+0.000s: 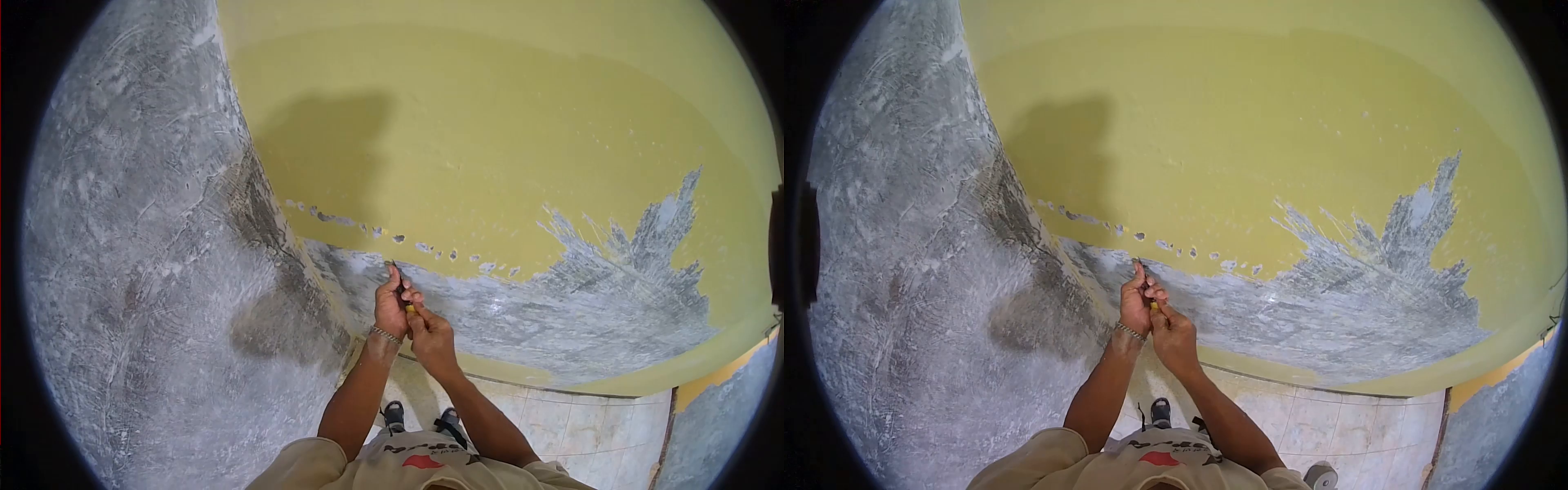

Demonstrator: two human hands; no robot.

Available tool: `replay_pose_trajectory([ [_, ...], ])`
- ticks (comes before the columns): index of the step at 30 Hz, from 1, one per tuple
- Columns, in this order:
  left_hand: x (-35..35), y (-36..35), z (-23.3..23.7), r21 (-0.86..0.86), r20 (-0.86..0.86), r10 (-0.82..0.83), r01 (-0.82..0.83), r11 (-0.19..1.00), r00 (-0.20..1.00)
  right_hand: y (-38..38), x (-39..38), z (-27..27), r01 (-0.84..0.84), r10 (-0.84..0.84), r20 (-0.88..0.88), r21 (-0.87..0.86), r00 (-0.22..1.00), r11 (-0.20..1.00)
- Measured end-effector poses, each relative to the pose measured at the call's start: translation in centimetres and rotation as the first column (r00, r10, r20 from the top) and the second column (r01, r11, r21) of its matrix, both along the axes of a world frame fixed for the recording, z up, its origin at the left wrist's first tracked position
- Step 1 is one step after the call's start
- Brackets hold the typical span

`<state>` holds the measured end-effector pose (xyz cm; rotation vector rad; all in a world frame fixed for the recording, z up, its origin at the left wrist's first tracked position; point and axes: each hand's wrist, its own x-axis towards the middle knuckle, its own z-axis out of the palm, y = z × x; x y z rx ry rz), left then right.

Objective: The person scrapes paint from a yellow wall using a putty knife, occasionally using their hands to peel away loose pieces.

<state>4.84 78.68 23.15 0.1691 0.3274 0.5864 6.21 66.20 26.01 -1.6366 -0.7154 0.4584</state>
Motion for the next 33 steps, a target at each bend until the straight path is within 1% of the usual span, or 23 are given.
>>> replay_pose_trajectory([
  [1, 0.3, -0.2, 0.3, -0.022, -0.019, 0.051, -0.051, 0.998, 0.999, -0.6, 0.1, 1.1, -0.015, 0.015, -0.019, 0.009, 1.0, 1.0],
  [2, 0.4, -0.2, 0.4, -0.014, -0.015, 0.044, -0.044, 0.999, 0.999, -0.7, 0.3, 1.9, -0.029, 0.03, -0.032, 0.024, 0.999, 0.999],
  [5, 0.3, 0.6, -0.3, 0.02, 0.014, 0.038, -0.038, 0.999, 0.999, 1.2, 0.7, -0.7, -0.032, 0.033, -0.012, 0.081, 0.999, 0.996],
  [7, -0.1, 1.3, -0.1, -0.001, 0.046, 0.067, -0.067, 0.998, 0.997, 1.3, 0.5, -0.2, -0.051, 0.05, 0.008, 0.09, 0.999, 0.995],
  [9, -0.2, 0.4, 0.3, -0.009, 0.005, 0.088, -0.088, 0.996, 0.996, 0.9, 0.4, 0.2, -0.029, 0.038, -0.096, 0.091, 0.995, 0.995],
  [11, -0.2, -0.2, 1.3, 0.083, -0.102, 0.037, -0.029, 0.996, 0.994, 0.7, 0.2, 0.3, -0.022, 0.029, -0.081, 0.09, 0.996, 0.996],
  [12, 0.2, 0.6, 0.4, 0.084, -0.086, 0.055, -0.047, 0.995, 0.995, 0.9, 0.3, 0.3, -0.019, 0.024, -0.068, 0.079, 0.997, 0.997],
  [13, -0.2, 1.3, 0.6, 0.084, -0.085, 0.057, -0.05, 0.995, 0.995, 1.7, 0.4, 0.4, -0.021, 0.026, -0.066, 0.079, 0.997, 0.997],
  [15, -1.2, 2.8, 0.8, 0.104, -0.059, 0.105, -0.098, 0.99, 0.993, 3.7, 0.2, -0.1, -0.07, 0.07, -0.027, 0.016, 0.997, 0.997],
  [16, -0.9, 3.0, 0.6, 0.074, -0.052, 0.164, -0.16, 0.984, 0.985, 3.7, 0.1, -0.4, -0.063, 0.063, 0.006, 0.023, 0.998, 0.998],
  [17, -0.9, 2.7, 0.2, 0.075, -0.052, 0.166, -0.162, 0.984, 0.985, 3.1, 0.0, -0.6, -0.066, 0.066, 0.006, 0.025, 0.998, 0.998],
  [19, -0.3, 1.2, -0.8, 0.147, -0.074, 0.011, 0.0, 0.989, 0.997, 1.0, 0.2, -0.4, -0.054, 0.057, -0.035, 0.099, 0.998, 0.994],
  [20, 0.6, -0.4, 0.2, 0.088, -0.126, 0.013, -0.002, 0.996, 0.992, 0.3, 0.4, 0.1, -0.063, 0.066, -0.03, 0.105, 0.997, 0.993],
  [22, 0.5, -0.6, 1.5, 0.068, -0.09, 0.033, -0.027, 0.997, 0.995, -1.0, 0.9, 1.0, -0.011, 0.011, -0.205, -0.002, 0.979, 1.0],
  [23, 0.7, -0.8, 1.7, 0.044, -0.063, 0.035, -0.032, 0.999, 0.997, -0.7, 0.7, 0.5, -0.013, 0.01, -0.205, -0.01, 0.979, 1.0],
  [25, 0.4, 0.2, 2.2, 0.034, -0.09, 0.061, -0.058, 0.998, 0.994, 0.7, 0.1, -0.4, -0.022, 0.027, -0.078, 0.063, 0.997, 0.998],
  [26, 0.2, 0.1, 2.5, 0.04, -0.096, 0.049, -0.046, 0.998, 0.994, 0.6, 0.0, -0.3, 0.0, 0.002, -0.055, 0.04, 0.998, 0.999],
  [27, 0.2, -0.2, 2.7, 0.045, -0.104, 0.037, -0.032, 0.998, 0.994, 0.0, 0.3, 0.0, 0.008, -0.006, -0.061, 0.036, 0.998, 0.999],
  [29, 0.6, -0.9, 2.3, 0.035, -0.089, 0.047, -0.044, 0.998, 0.995, -0.9, 0.9, 0.7, -0.04, 0.054, -0.115, 0.116, 0.992, 0.992],
  [30, 0.6, -1.1, 2.5, 0.038, -0.086, 0.038, -0.035, 0.999, 0.996, -0.3, 1.1, 1.1, -0.039, 0.053, -0.108, 0.123, 0.993, 0.992],
  [31, 0.7, -1.1, 2.6, 0.037, -0.08, 0.034, -0.031, 0.999, 0.996, 0.3, 1.2, 1.5, -0.045, 0.052, -0.087, 0.079, 0.995, 0.996],
  [32, 0.8, 0.6, 1.2, 0.02, -0.111, 0.089, -0.087, 0.996, 0.99, 0.6, 1.1, 1.6, -0.048, 0.05, -0.074, 0.027, 0.996, 0.998],
  [33, 0.4, 1.6, 0.4, 0.015, -0.116, 0.09, -0.089, 0.996, 0.989, 1.2, 0.8, 1.3, -0.05, 0.051, -0.079, 0.022, 0.996, 0.999],
])
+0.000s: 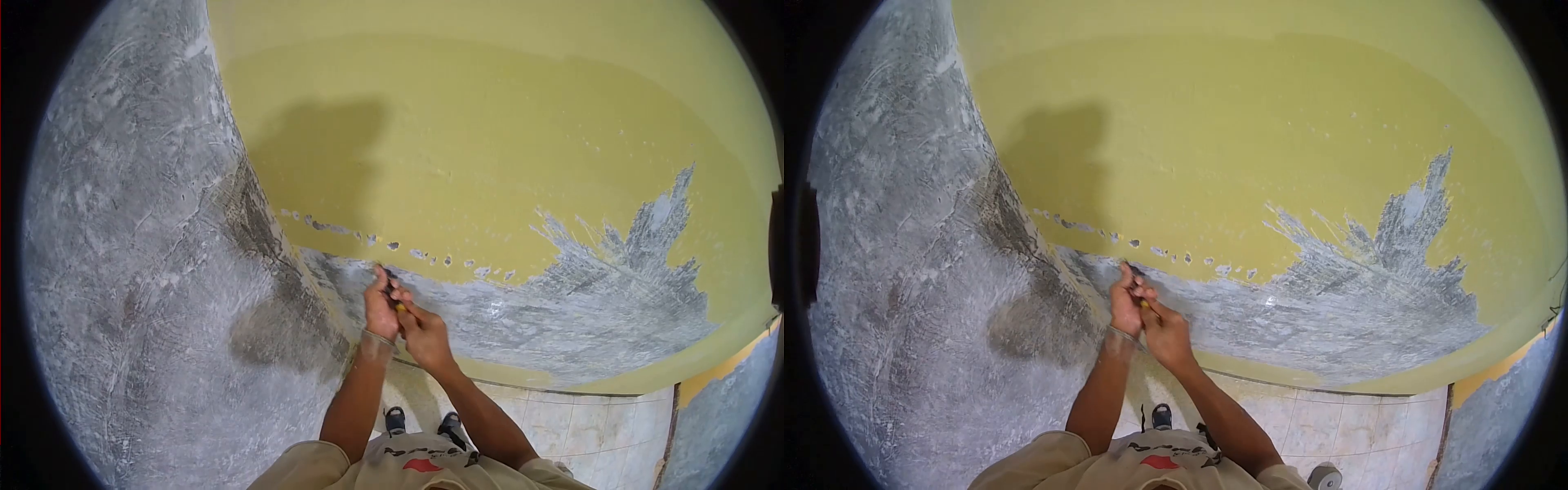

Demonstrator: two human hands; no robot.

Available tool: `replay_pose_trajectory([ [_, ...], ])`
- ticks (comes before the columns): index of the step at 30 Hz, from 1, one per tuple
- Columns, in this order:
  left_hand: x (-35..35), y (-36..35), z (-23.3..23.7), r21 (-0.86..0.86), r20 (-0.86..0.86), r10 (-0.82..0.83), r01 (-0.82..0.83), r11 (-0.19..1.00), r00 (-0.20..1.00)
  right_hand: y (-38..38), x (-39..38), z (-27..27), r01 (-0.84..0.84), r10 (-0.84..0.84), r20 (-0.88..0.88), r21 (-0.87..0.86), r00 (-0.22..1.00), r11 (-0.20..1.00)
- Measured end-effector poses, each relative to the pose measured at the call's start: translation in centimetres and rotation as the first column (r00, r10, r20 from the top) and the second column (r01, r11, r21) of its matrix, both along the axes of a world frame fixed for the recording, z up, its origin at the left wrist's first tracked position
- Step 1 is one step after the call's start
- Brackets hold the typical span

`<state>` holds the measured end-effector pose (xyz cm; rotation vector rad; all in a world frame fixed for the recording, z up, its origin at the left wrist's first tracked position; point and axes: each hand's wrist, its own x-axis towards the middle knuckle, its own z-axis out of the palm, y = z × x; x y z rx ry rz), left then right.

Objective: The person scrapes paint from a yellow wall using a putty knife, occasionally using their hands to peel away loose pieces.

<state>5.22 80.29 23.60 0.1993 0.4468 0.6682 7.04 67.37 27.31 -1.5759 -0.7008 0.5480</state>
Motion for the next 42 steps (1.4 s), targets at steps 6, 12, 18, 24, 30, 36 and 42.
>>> replay_pose_trajectory([
  [6, 0.3, -1.9, 0.1, 0.028, 0.046, -0.101, 0.1, 0.995, 0.994, -1.6, -0.5, 0.6, 0.019, -0.018, -0.006, 0.024, 1.0, 1.0],
  [12, -0.6, -1.0, 0.7, 0.001, 0.081, -0.03, 0.03, 1.0, 0.996, -0.5, -0.3, 0.0, 0.029, -0.031, 0.099, 0.023, 0.995, 0.999],
  [18, -0.4, 0.8, 0.5, 0.03, 0.053, 0.005, -0.007, 1.0, 0.999, 1.2, -0.3, 0.3, 0.023, -0.023, 0.103, 0.004, 0.994, 1.0],
  [24, -0.5, -0.2, 0.9, 0.059, 0.01, -0.086, 0.086, 0.995, 0.996, -0.4, -0.4, 0.3, 0.003, -0.003, 0.027, 0.009, 1.0, 1.0],
  [30, -1.8, 3.0, 1.9, 0.017, 0.048, 0.106, -0.107, 0.994, 0.993, 3.4, -1.0, -0.6, -0.061, 0.056, 0.129, 0.034, 0.99, 0.998],
  [36, -1.1, 1.6, 1.3, 0.013, 0.017, 0.034, -0.034, 0.999, 0.999, 2.2, -1.3, -0.1, 0.011, -0.011, 0.087, -0.008, 0.996, 1.0],
  [42, -1.4, 1.7, 0.6, 0.041, 0.017, -0.016, 0.016, 0.999, 1.0, 1.8, -1.6, 0.3, -0.011, 0.002, 0.179, 0.045, 0.984, 0.999],
])
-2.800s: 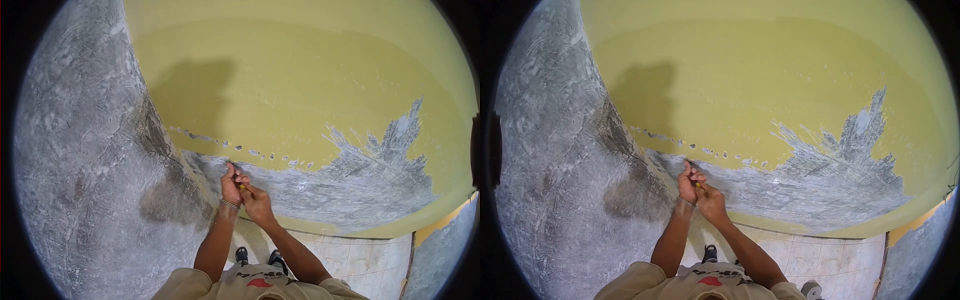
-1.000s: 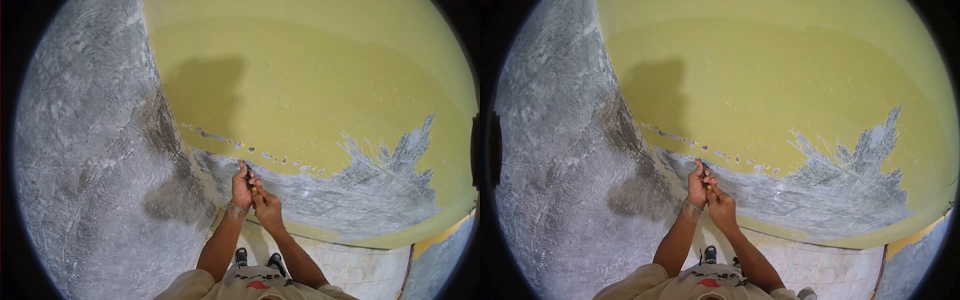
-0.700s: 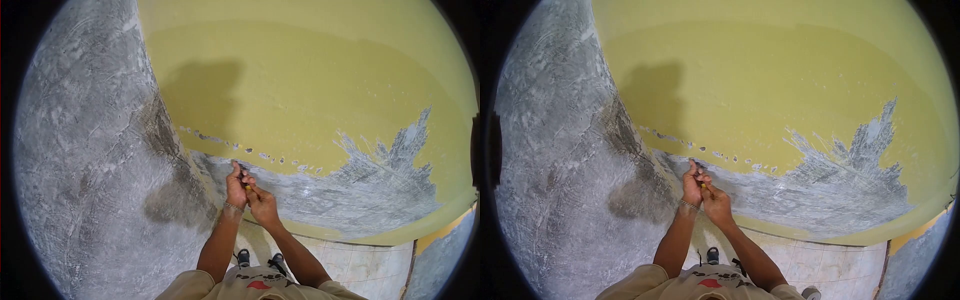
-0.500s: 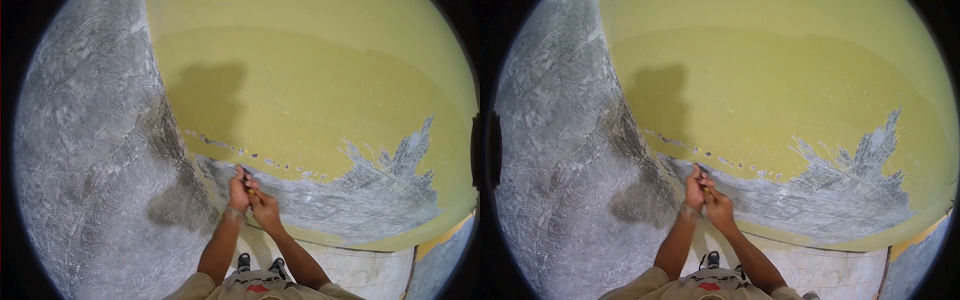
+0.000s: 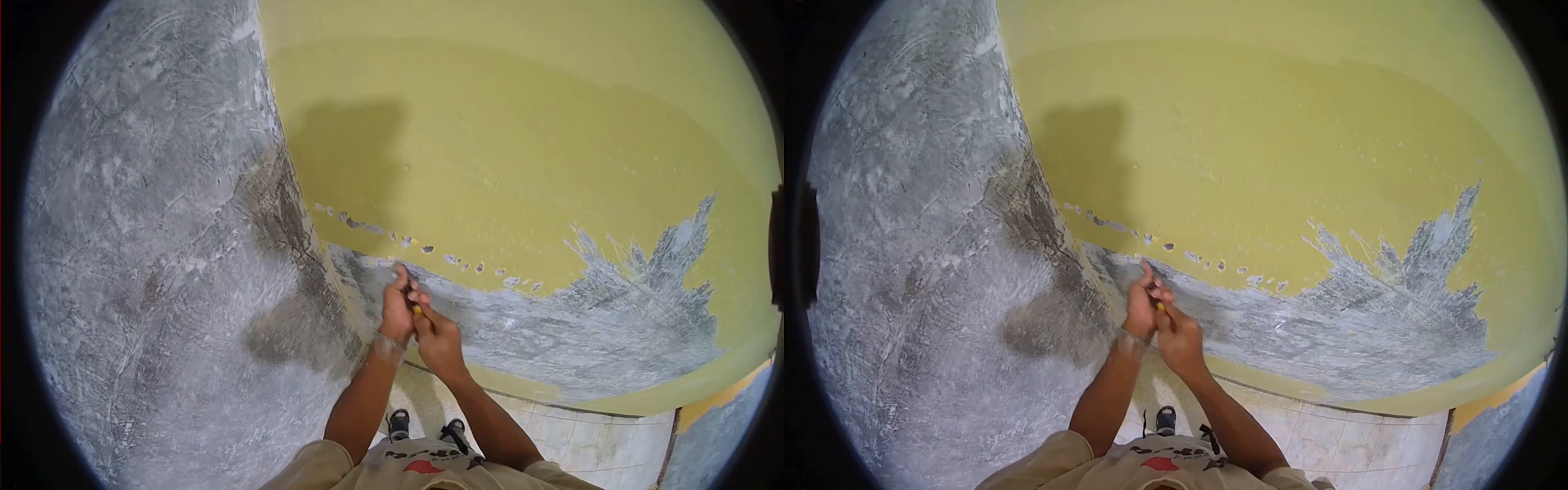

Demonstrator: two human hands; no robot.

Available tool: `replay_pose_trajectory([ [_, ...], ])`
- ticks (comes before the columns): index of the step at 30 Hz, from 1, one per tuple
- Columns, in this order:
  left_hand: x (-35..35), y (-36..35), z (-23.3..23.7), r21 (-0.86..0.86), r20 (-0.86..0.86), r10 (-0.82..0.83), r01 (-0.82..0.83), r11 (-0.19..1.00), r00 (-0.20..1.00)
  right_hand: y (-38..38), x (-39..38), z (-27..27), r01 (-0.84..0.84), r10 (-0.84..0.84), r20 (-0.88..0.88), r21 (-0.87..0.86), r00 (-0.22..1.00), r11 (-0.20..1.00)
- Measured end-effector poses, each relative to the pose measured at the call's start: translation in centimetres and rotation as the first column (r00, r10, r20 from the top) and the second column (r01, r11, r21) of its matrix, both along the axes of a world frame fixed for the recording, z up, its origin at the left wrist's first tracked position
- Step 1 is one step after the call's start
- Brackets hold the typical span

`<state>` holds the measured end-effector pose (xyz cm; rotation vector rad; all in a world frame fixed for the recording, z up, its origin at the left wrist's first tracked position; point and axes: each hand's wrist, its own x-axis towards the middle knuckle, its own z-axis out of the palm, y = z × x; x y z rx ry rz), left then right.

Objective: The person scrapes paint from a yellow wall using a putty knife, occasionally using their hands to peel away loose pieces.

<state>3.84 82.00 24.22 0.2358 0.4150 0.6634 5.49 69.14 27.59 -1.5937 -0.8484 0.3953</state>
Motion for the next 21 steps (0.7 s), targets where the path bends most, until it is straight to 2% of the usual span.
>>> replay_pose_trajectory([
  [4, -0.6, 1.0, -0.3, 0.08, -0.01, -0.006, 0.006, 0.997, 1.0, 1.0, 0.1, -0.1, 0.036, -0.036, 0.042, -0.001, 0.998, 0.999],
  [5, -1.4, 0.9, -0.9, 0.07, -0.022, -0.032, 0.034, 0.997, 0.999, 2.2, 0.0, -0.1, -0.024, 0.026, 0.033, -0.071, 0.999, 0.997],
  [6, -2.0, 1.6, -1.1, 0.049, 0.009, 0.02, -0.021, 0.999, 1.0, 2.8, 0.0, 0.0, -0.071, 0.074, 0.022, -0.131, 0.997, 0.989],
  [7, -1.9, 2.6, -0.9, 0.035, 0.047, 0.063, -0.065, 0.997, 0.997, 2.6, 0.3, 0.2, -0.021, 0.024, 0.023, -0.122, 0.999, 0.992],
  [8, -1.1, 2.7, -0.8, 0.013, 0.078, 0.101, -0.102, 0.995, 0.992, 2.0, 0.3, 0.3, -0.048, 0.054, 0.048, -0.114, 0.997, 0.992],
  [9, -0.4, 1.7, -0.5, 0.017, 0.072, 0.046, -0.047, 0.999, 0.996, 1.2, 0.5, 0.3, -0.075, 0.083, 0.072, -0.11, 0.994, 0.991],
  [10, -0.3, 0.5, 0.1, 0.014, 0.028, 0.034, -0.035, 0.999, 0.999, 0.2, 0.8, 0.1, -0.026, 0.034, 0.071, -0.104, 0.997, 0.994],
  [12, -0.1, -1.5, 0.1, 0.011, -0.025, -0.009, 0.01, 1.0, 1.0, -2.3, 0.8, -0.9, -0.098, 0.097, -0.056, -0.001, 0.994, 0.995],
  [13, 0.0, -2.5, -0.3, 0.026, -0.038, -0.044, 0.045, 0.999, 0.998, -3.8, 1.3, -1.0, -0.169, 0.162, -0.238, -0.011, 0.958, 0.985],
  [14, 0.0, -3.4, -0.7, 0.037, -0.055, -0.07, 0.072, 0.997, 0.996, -5.1, 1.4, -1.0, -0.15, 0.142, -0.247, -0.013, 0.959, 0.989],
  [16, 0.8, -5.4, -1.5, 0.073, -0.108, -0.045, 0.053, 0.996, 0.993, -7.0, 1.5, -0.9, -0.197, 0.238, -0.589, 0.133, 0.773, 0.971],
  [21, 1.9, -8.9, -2.8, 0.029, -0.106, -0.222, 0.226, 0.974, 0.969, -10.9, 2.0, -2.0, -0.084, 0.148, -0.737, 0.124, 0.66, 0.989],
])
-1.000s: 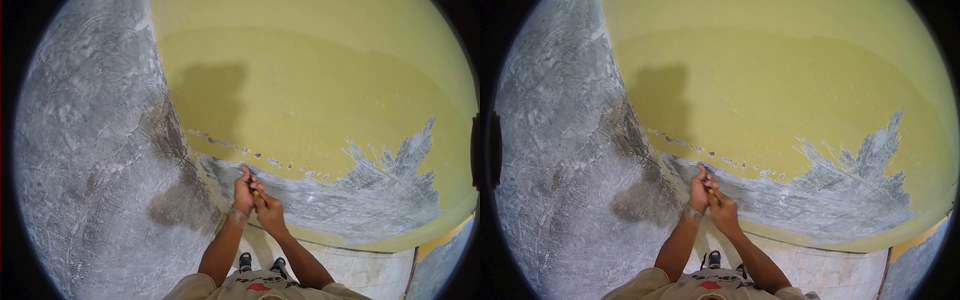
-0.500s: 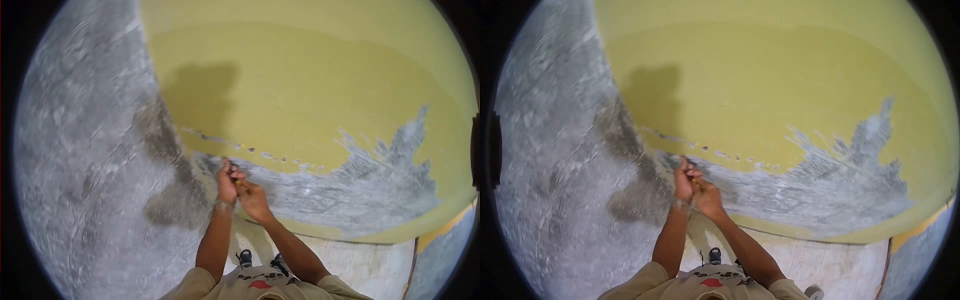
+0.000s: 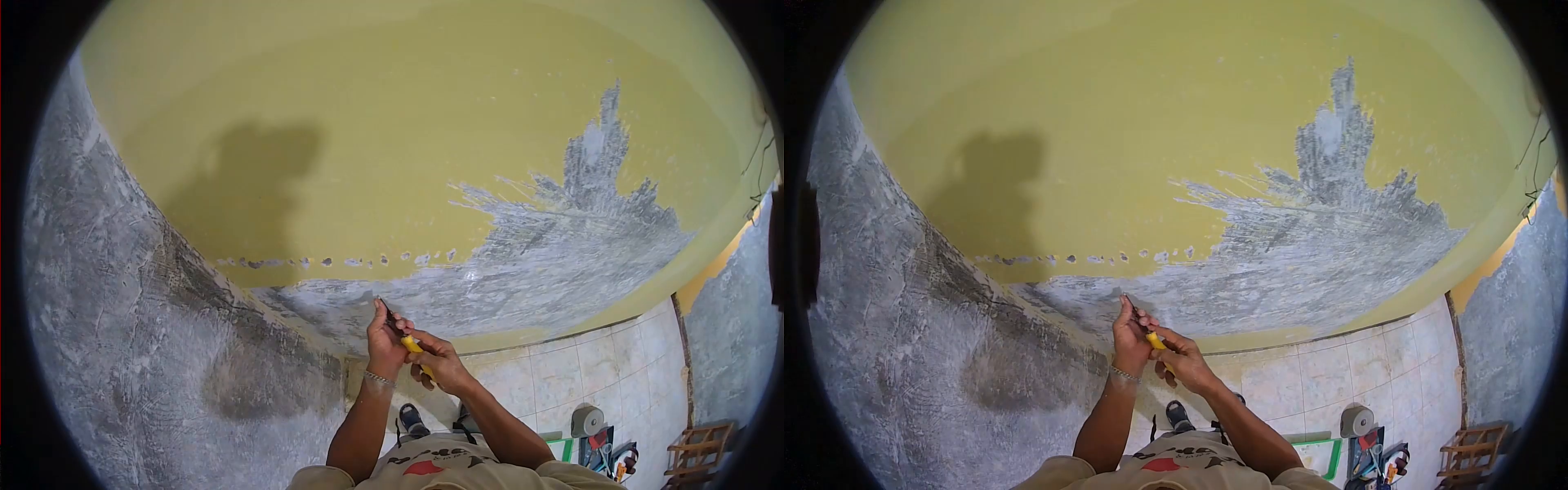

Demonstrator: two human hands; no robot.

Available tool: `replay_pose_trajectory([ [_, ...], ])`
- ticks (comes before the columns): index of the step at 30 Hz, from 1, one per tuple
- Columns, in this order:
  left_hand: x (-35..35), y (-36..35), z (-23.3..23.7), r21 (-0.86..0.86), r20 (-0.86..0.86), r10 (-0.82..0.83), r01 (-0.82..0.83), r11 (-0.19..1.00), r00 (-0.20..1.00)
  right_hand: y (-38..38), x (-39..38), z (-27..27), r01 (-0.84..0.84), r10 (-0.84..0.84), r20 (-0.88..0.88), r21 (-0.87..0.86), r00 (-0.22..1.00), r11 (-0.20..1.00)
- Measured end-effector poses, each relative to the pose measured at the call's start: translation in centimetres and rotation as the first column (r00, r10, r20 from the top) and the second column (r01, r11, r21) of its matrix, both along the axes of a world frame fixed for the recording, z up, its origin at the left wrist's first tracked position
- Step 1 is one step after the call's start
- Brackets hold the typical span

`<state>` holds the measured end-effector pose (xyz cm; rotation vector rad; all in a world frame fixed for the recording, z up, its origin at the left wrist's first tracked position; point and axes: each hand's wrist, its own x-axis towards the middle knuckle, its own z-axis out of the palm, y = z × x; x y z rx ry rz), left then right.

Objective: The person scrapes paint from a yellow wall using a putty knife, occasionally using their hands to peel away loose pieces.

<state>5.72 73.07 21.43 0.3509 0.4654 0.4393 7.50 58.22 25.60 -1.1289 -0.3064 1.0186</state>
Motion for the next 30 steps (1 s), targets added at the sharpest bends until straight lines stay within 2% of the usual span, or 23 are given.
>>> replay_pose_trajectory([
  [1, 0.1, -0.6, -0.1, 0.015, 0.01, -0.058, 0.058, 0.998, 0.998, -0.4, 0.1, -0.2, 0.011, -0.011, 0.002, 0.002, 1.0, 1.0],
  [5, 1.8, -2.9, 0.1, -0.032, 0.035, -0.092, 0.093, 0.995, 0.995, -2.6, 1.0, 0.3, 0.083, -0.082, 0.025, -0.037, 0.996, 0.996],
  [6, 2.1, -3.7, 0.5, 0.004, 0.122, -0.131, 0.131, 0.991, 0.984, -3.2, 1.2, 0.7, 0.108, -0.107, 0.032, -0.064, 0.994, 0.992],
  [9, 3.6, -5.8, 1.1, -0.068, 0.105, -0.157, 0.165, 0.984, 0.982, -4.9, 2.0, 1.3, 0.16, -0.159, 0.061, -0.023, 0.985, 0.987],
  [13, 5.1, -7.8, 2.2, -0.006, 0.058, -0.206, 0.207, 0.978, 0.977, -7.2, 3.4, 0.8, 0.147, -0.144, 0.109, -0.023, 0.984, 0.989],
  [17, 6.1, -9.1, 1.7, 0.007, 0.041, -0.194, 0.194, 0.981, 0.98, -8.9, 4.4, 0.7, 0.151, -0.148, 0.13, -0.013, 0.98, 0.988],
  [22, 6.5, -9.5, 1.5, 0.038, 0.026, -0.131, 0.13, 0.991, 0.991, -10.2, 5.2, 1.8, 0.117, -0.117, -0.047, 0.003, 0.992, 0.993],
  [24, 6.8, -9.4, 0.6, 0.038, 0.007, -0.125, 0.124, 0.992, 0.992, -10.3, 5.9, 2.0, 0.084, -0.085, -0.016, -0.017, 0.996, 0.996],
  [28, 7.1, -10.9, 3.8, -0.014, -0.021, -0.013, 0.013, 1.0, 1.0, -8.9, 6.5, 0.9, 0.106, -0.104, 0.037, -0.037, 0.994, 0.994],
  [30, 7.1, -10.4, 3.7, -0.025, -0.019, 0.008, -0.008, 1.0, 1.0, -8.5, 6.7, 1.6, 0.135, -0.13, 0.072, -0.068, 0.989, 0.989],
])
